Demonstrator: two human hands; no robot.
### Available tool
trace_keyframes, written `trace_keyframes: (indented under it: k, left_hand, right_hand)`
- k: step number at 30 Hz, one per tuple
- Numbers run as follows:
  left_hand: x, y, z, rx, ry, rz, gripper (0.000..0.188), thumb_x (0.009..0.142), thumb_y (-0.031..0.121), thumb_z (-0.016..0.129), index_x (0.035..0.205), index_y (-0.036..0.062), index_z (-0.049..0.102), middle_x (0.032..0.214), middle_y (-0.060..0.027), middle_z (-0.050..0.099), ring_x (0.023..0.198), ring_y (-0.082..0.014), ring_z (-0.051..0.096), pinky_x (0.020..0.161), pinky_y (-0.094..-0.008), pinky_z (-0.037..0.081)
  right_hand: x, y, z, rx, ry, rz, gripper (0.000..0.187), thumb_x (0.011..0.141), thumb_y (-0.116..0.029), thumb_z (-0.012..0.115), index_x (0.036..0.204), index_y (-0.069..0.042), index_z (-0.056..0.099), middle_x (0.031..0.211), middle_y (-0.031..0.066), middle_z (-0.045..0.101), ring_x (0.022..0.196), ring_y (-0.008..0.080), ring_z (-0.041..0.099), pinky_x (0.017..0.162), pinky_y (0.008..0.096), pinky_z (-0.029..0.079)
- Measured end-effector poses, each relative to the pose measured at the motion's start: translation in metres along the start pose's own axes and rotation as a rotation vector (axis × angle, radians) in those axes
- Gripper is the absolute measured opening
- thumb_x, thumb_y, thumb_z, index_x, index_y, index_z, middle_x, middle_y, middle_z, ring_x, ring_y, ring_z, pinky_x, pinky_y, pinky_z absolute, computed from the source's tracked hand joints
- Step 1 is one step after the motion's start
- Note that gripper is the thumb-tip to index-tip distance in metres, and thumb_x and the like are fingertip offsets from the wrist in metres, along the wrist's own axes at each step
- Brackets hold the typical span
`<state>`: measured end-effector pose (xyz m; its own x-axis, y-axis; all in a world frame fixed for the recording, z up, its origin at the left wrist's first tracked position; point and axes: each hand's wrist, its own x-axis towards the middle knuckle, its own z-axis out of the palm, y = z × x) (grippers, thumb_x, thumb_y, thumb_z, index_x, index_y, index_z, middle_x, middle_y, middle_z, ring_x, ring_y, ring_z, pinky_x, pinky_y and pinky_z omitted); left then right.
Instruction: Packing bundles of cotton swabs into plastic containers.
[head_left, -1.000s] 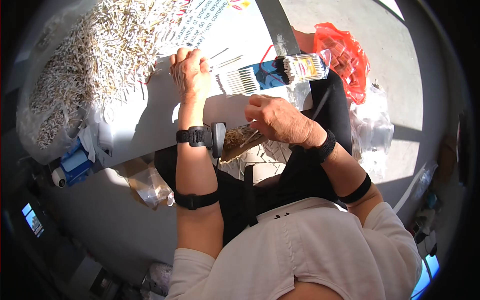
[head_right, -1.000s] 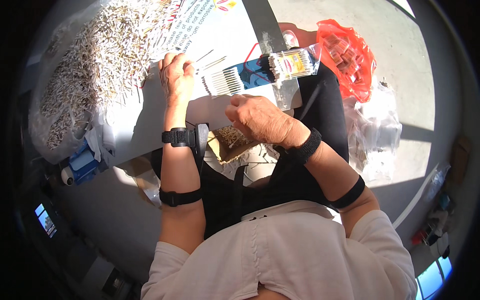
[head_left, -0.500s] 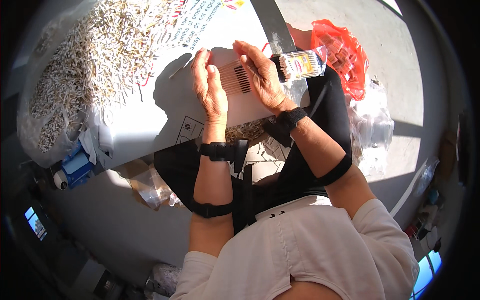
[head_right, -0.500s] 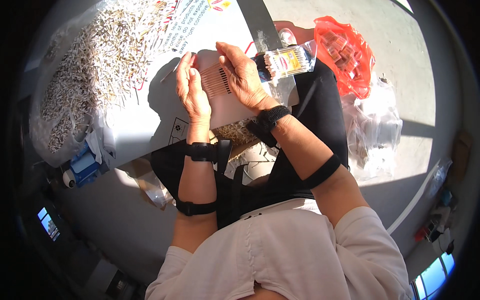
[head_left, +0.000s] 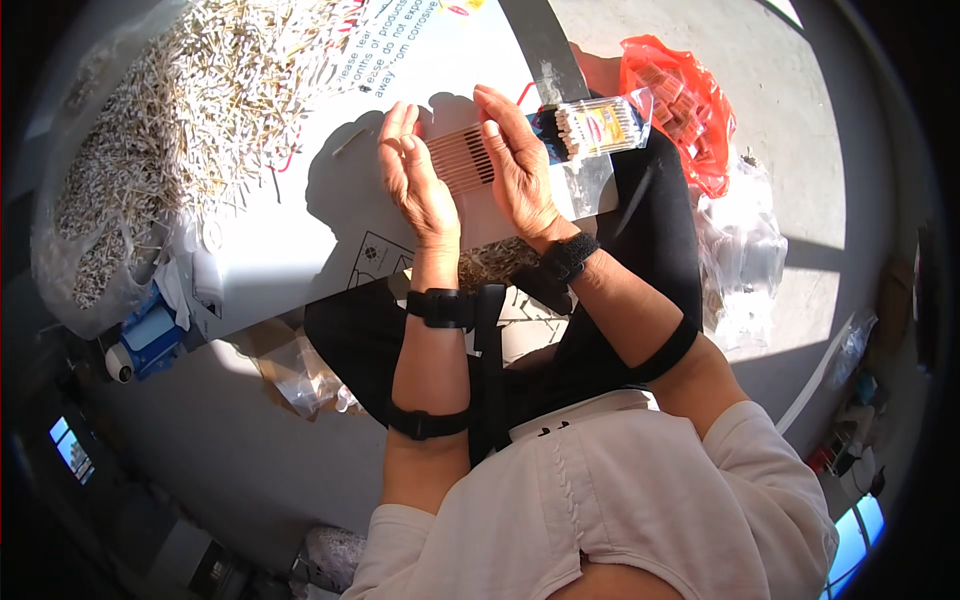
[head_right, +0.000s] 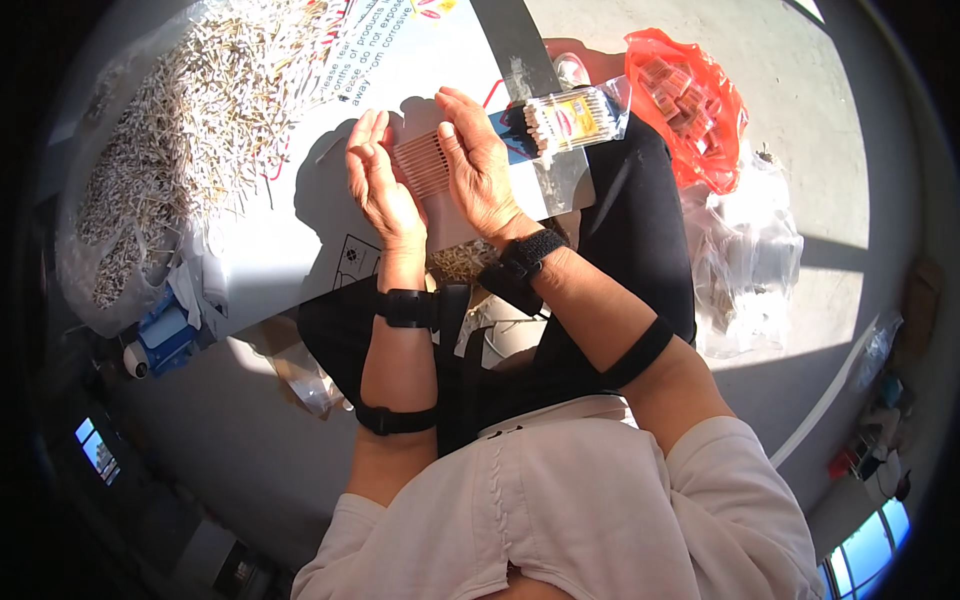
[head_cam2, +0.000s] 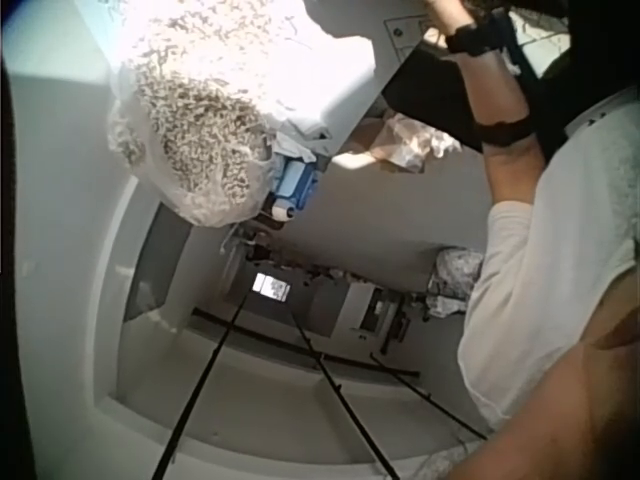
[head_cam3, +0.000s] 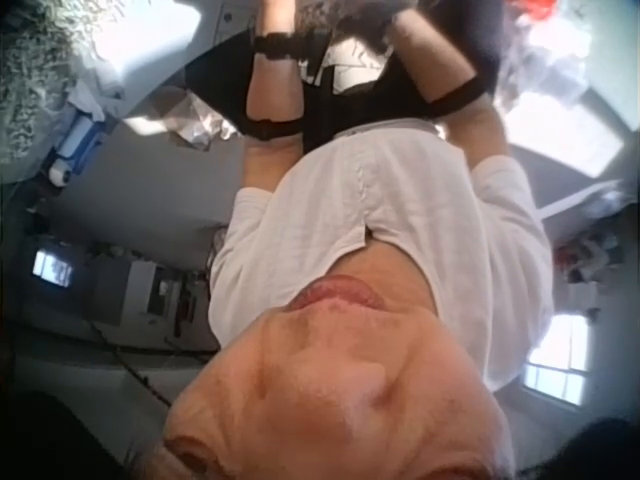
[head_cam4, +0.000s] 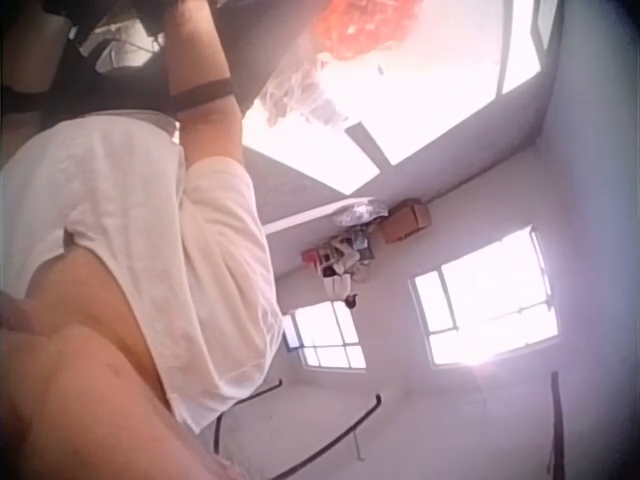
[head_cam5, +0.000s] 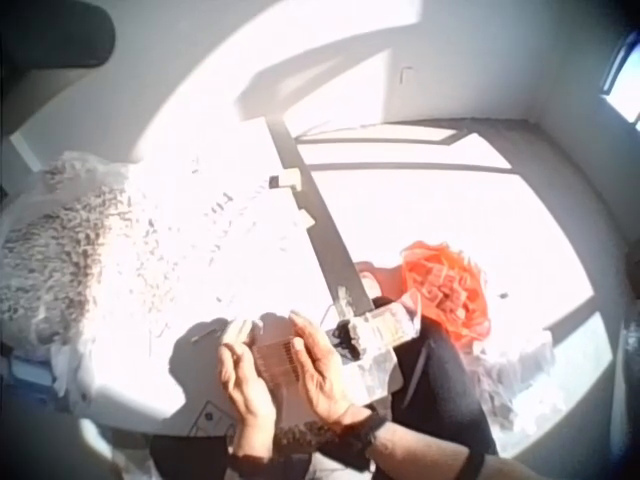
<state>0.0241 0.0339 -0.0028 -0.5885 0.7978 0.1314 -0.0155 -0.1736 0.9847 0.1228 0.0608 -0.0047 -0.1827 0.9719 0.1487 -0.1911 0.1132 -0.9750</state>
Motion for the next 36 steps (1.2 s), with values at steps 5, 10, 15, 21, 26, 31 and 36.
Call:
trace_keyframes:
  k: [5,10,15,21,26,31,36]
  left_hand:
    - [0.002,0.002,-0.002,-0.038,-0.041,-0.005,0.064,0.102,0.046,0.045,0.138,-0.0063,0.041,0.139,-0.0242,0.047,0.132,-0.0301,0.045,0.114,-0.0437,0.031]
    - [0.002,0.002,-0.009,-0.171,-0.004,-0.017,0.06,0.102,0.042,0.047,0.136,-0.007,0.044,0.141,-0.0229,0.046,0.133,-0.032,0.044,0.114,-0.0431,0.03]
    - [-0.005,0.007,-0.03,-0.085,0.076,0.072,0.046,0.101,0.025,0.051,0.135,-0.0062,0.045,0.139,-0.0207,0.049,0.13,-0.0299,0.047,0.112,-0.0433,0.035]
    - [-0.032,0.016,-0.05,0.026,0.028,0.094,0.044,0.097,0.012,0.057,0.136,-0.0047,0.046,0.138,-0.0167,0.05,0.128,-0.0252,0.048,0.11,-0.0384,0.036]
    - [-0.053,0.024,-0.064,0.117,0.064,0.037,0.041,0.093,0.005,0.059,0.132,-0.005,0.05,0.133,-0.015,0.054,0.122,-0.0235,0.051,0.106,-0.0373,0.039]
    - [-0.059,0.023,-0.076,0.431,-0.072,0.052,0.051,0.086,0.004,0.065,0.134,-0.0017,0.049,0.139,-0.0172,0.049,0.128,-0.0298,0.048,0.109,-0.0404,0.036]
    - [-0.048,0.031,-0.045,0.999,-0.317,0.318,0.085,0.081,0.027,0.074,0.149,0.0041,0.028,0.159,-0.0187,0.017,0.148,-0.0388,0.012,0.115,-0.0516,0.024]
  right_hand:
    - [-0.001,0.003,0.0,-0.031,0.015,-0.031,0.032,0.102,-0.011,0.048,0.13,0.003,0.052,0.141,0.0164,0.048,0.131,0.0264,0.046,0.109,0.0341,0.037]
    - [0.0,0.003,-0.004,0.042,0.029,0.057,0.035,0.103,-0.015,0.048,0.135,0.001,0.051,0.141,0.0118,0.049,0.131,0.0194,0.046,0.113,0.0309,0.036]
    - [-0.003,-0.004,-0.02,0.128,0.053,0.129,0.035,0.104,-0.014,0.048,0.134,0.002,0.052,0.137,0.0121,0.053,0.127,0.0188,0.05,0.112,0.0309,0.037]
    - [-0.009,-0.012,-0.041,0.147,0.046,0.169,0.028,0.098,-0.002,0.054,0.126,0.004,0.056,0.117,0.0098,0.062,0.113,0.0147,0.057,0.099,0.0255,0.044]
    - [-0.026,-0.026,-0.055,0.096,0.063,0.255,0.019,0.095,0.0,0.055,0.113,0.006,0.06,0.105,0.0085,0.066,0.1,0.0134,0.062,0.089,0.025,0.049]
    - [-0.046,-0.037,-0.064,-0.266,-0.119,0.258,0.009,0.09,0.001,0.059,0.096,0.002,0.065,0.091,0.0081,0.067,0.081,0.0171,0.064,0.074,0.0278,0.051]
    - [-0.046,-0.034,-0.067,-0.454,-0.172,0.149,0.008,0.085,0.0,0.062,0.093,0.0,0.065,0.088,0.0125,0.064,0.079,0.0226,0.065,0.072,0.0309,0.051]
